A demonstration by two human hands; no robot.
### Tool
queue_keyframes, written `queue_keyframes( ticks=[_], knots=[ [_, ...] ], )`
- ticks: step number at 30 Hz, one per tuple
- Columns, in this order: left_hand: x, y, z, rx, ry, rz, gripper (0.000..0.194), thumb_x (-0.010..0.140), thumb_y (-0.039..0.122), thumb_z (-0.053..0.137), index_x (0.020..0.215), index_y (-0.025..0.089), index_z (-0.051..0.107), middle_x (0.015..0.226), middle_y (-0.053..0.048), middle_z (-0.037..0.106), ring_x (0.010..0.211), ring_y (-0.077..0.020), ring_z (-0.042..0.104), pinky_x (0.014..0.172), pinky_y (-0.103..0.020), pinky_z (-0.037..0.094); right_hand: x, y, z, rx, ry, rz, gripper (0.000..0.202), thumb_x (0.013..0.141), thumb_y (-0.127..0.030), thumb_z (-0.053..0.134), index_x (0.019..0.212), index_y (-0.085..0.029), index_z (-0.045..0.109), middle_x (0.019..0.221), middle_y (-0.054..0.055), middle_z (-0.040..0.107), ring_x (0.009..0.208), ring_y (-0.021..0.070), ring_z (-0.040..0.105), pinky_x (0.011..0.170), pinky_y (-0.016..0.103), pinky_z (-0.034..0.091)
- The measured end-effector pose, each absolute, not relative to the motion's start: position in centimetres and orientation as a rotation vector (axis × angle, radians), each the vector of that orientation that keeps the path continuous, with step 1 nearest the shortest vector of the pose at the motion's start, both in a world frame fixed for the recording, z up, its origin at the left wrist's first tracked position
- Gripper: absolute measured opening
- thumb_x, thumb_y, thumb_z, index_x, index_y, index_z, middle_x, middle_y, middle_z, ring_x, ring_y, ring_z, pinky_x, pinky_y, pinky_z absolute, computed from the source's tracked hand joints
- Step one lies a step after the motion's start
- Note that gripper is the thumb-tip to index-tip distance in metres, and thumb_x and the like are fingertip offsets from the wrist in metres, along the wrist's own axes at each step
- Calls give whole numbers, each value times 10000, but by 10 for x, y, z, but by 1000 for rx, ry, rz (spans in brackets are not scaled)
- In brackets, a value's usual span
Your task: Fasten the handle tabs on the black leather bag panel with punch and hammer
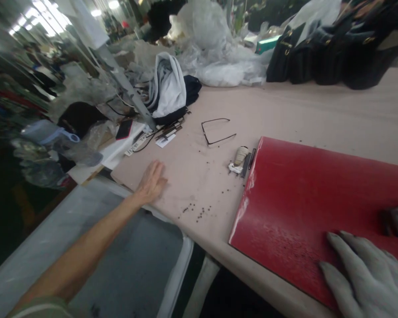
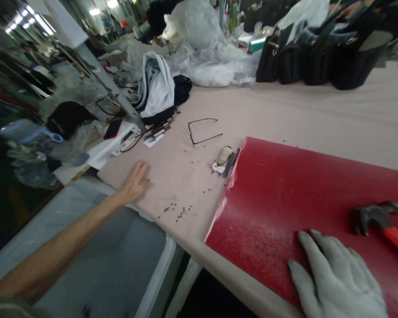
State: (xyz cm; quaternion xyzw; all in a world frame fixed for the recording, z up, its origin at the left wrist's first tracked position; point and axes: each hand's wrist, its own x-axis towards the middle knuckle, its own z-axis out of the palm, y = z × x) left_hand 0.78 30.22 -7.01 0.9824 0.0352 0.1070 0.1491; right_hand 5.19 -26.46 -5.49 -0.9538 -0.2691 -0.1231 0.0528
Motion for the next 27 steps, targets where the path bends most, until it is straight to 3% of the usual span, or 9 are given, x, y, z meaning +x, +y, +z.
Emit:
queue_keyframes(
  ticks=[3,6,10,15,20,22,27],
  knots=[
    [3,299,-82,2944,33,222,849,1036,655,224,1556,0,366,1608,-318,340,1536,-445,283,1237,-679,271,52,-258,-45,-2922,-895,-384,588,1016,-487,306,1370,-76,534,1350,256,569,1190,489,581,1060,654,482],
    [-15,242,-83,2943,-342,166,897,1018,704,250,1606,27,271,1655,-287,275,1570,-406,221,1273,-626,238,51,-254,-39,-2930,-888,-362,541,1020,-469,322,1362,-103,529,1340,251,568,1165,481,586,1026,641,505],
    [-55,153,-78,2837,-584,178,967,986,763,221,1629,40,208,1657,-262,296,1578,-379,215,1286,-586,236,49,-251,-35,-2931,-912,-380,549,1036,-436,313,1331,-45,561,1330,275,569,1170,480,572,1012,658,501],
    [-90,130,-77,2603,-752,250,758,1068,597,233,1605,63,276,1625,-210,391,1556,-326,297,1270,-518,319,47,-252,-37,-2906,-905,-466,534,1049,-395,333,1300,-13,608,1321,266,590,1201,455,570,1029,655,494],
    [9,185,-78,2709,-230,433,580,1073,453,333,1540,117,401,1595,-205,431,1515,-324,377,1256,-547,349,46,-255,-39,-2905,-884,-532,525,1054,-389,333,1296,-25,624,1325,254,594,1214,439,568,998,629,519],
    [70,201,-80,2783,42,351,588,1048,438,363,1502,71,435,1583,-245,429,1513,-364,372,1248,-580,345,45,-255,-39,-2906,-884,-551,524,1054,-385,335,1299,-24,625,1333,255,591,1218,435,566,998,625,519],
    [164,194,-84,2876,111,185,687,999,449,469,1534,31,367,1625,-277,350,1541,-404,300,1264,-607,279,44,-254,-40,-2904,-859,-578,514,1051,-382,345,1286,-34,642,1323,244,600,1215,425,566,1005,624,515]
  ],
)
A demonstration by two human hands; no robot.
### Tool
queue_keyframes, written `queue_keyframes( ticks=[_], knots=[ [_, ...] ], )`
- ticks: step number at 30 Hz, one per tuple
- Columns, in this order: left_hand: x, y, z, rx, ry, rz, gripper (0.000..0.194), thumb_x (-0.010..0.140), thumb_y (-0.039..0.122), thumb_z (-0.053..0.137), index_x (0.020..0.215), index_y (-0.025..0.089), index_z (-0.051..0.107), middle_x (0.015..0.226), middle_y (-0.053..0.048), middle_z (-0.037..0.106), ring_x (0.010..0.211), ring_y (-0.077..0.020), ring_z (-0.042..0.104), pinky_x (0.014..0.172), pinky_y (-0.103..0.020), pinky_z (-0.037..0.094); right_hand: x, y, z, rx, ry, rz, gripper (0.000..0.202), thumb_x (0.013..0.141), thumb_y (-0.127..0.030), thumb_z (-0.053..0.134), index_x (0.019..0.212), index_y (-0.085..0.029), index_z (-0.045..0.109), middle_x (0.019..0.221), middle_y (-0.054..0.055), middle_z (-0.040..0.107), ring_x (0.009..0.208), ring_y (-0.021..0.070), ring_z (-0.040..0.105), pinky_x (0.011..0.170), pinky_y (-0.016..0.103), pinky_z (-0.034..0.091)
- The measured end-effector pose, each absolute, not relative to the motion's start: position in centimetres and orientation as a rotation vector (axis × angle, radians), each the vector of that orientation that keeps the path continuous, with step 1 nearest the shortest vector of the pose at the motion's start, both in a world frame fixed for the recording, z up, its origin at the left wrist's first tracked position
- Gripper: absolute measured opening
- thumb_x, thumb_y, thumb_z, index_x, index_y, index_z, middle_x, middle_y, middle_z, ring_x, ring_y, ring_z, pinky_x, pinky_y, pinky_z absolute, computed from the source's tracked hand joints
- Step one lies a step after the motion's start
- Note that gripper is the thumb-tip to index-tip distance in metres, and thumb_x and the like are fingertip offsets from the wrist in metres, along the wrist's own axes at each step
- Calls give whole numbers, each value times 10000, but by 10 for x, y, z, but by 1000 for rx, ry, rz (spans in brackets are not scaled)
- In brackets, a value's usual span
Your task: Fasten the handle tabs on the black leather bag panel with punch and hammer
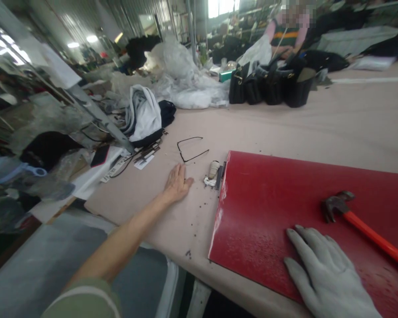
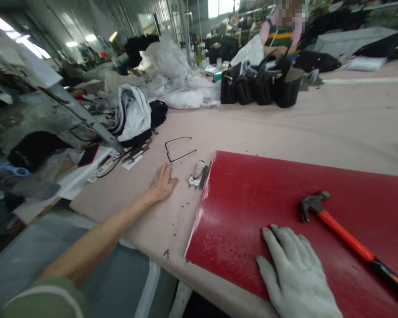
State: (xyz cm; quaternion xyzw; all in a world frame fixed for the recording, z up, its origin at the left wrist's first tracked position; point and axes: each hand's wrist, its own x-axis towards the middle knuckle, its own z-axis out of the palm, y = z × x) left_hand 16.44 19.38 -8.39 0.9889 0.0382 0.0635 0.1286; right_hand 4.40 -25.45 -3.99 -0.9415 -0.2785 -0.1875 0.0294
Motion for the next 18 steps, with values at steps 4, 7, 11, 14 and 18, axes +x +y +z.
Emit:
queue_keyframes(
  ticks=[4,7,11,14,18],
  knots=[
    [166,179,-82,2916,73,107,686,1006,419,449,1529,-18,376,1637,-286,318,1555,-410,257,1289,-582,230,42,-254,-40,-2905,-824,-536,511,1051,-384,351,1296,-46,646,1334,235,595,1237,421,554,1029,631,499],
    [136,173,-77,2847,-340,56,605,1023,364,422,1547,63,397,1650,-216,343,1562,-339,277,1297,-553,250,42,-253,-38,-2909,-788,-495,501,1049,-370,363,1296,-39,647,1327,242,595,1253,423,547,1037,627,497],
    [80,157,-67,2665,-888,-33,581,1044,357,434,1567,110,385,1672,-181,318,1577,-288,252,1300,-537,266,41,-251,-33,-2927,-768,-437,489,1051,-360,358,1299,-43,636,1331,243,588,1274,417,537,1056,628,490],
    [47,146,-62,2578,-966,-85,588,1052,358,427,1583,116,355,1658,-178,351,1574,-281,266,1292,-540,290,41,-250,-33,-2930,-758,-391,486,1052,-366,363,1318,-47,615,1345,240,577,1284,414,533,1087,631,468],
    [14,140,-58,2457,-1070,-127,560,1052,372,427,1540,97,412,1617,-203,412,1555,-295,315,1274,-547,327,41,-250,-33,-2906,-741,-321,477,1041,-388,385,1340,-84,598,1362,222,569,1296,407,526,1119,635,438]
  ],
)
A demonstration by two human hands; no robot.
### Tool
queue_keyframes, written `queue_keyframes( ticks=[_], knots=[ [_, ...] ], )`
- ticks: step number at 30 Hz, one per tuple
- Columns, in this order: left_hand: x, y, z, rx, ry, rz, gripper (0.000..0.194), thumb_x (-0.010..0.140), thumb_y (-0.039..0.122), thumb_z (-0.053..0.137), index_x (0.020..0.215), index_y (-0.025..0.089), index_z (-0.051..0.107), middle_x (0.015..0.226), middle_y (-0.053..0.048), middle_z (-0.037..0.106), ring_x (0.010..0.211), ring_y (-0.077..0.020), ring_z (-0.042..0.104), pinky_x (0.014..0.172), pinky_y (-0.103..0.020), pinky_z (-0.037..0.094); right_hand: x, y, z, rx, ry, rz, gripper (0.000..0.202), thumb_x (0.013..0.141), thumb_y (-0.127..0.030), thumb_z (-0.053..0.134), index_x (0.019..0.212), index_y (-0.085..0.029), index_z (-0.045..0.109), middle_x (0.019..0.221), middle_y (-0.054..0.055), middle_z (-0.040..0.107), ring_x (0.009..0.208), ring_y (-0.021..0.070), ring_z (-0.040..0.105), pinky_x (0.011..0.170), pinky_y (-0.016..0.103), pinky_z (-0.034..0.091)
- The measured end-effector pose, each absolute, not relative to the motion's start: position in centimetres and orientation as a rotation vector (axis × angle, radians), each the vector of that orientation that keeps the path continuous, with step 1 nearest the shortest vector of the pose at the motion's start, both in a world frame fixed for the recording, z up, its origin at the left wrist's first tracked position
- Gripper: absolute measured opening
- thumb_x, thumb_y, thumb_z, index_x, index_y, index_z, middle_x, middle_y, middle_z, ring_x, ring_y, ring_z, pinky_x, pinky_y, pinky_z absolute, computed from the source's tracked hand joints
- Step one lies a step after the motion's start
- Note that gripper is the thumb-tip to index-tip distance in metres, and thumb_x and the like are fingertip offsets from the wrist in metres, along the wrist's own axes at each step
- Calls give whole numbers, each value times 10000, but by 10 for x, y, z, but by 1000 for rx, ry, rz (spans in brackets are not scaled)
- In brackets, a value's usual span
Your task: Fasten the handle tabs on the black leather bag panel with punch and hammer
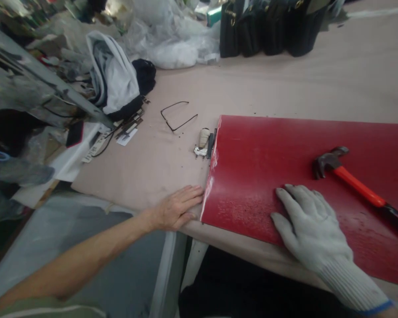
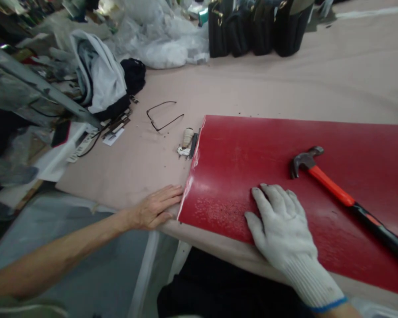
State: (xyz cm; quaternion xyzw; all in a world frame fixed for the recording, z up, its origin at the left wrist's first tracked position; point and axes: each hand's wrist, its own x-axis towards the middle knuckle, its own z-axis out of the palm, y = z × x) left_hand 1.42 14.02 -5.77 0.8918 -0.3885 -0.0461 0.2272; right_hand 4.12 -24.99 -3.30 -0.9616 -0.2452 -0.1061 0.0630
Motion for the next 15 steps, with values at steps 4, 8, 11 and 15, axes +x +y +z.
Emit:
queue_keyframes(
  ticks=[4,8,11,15],
  knots=[
    [-31,136,-57,2440,-1070,-105,552,1041,347,438,1522,77,411,1574,-239,458,1539,-315,343,1255,-554,363,42,-245,-27,-2926,-745,-246,537,1059,-412,326,1323,-41,610,1348,249,566,1250,420,535,1100,624,446],
    [-90,125,-71,2415,-990,105,459,1030,293,451,1425,62,495,1441,-241,586,1479,-322,438,1188,-520,464,42,-240,-22,-2973,-742,-239,617,1071,-447,265,1312,-4,620,1341,258,572,1222,422,546,1097,582,454],
    [-129,114,-87,2491,-915,155,327,1012,233,447,1251,93,619,1205,-198,715,1281,-288,623,1081,-463,553,42,-240,-25,-2969,-756,-260,632,1052,-460,263,1311,-7,620,1343,271,576,1228,436,553,1091,585,462],
    [-148,89,-89,2657,-609,283,275,995,220,446,1100,131,683,1084,-154,753,1129,-268,690,1056,-487,550,46,-254,-46,-2922,-759,-259,638,1002,-491,321,1447,-75,513,1430,274,517,1282,497,516,1077,652,448]
  ],
)
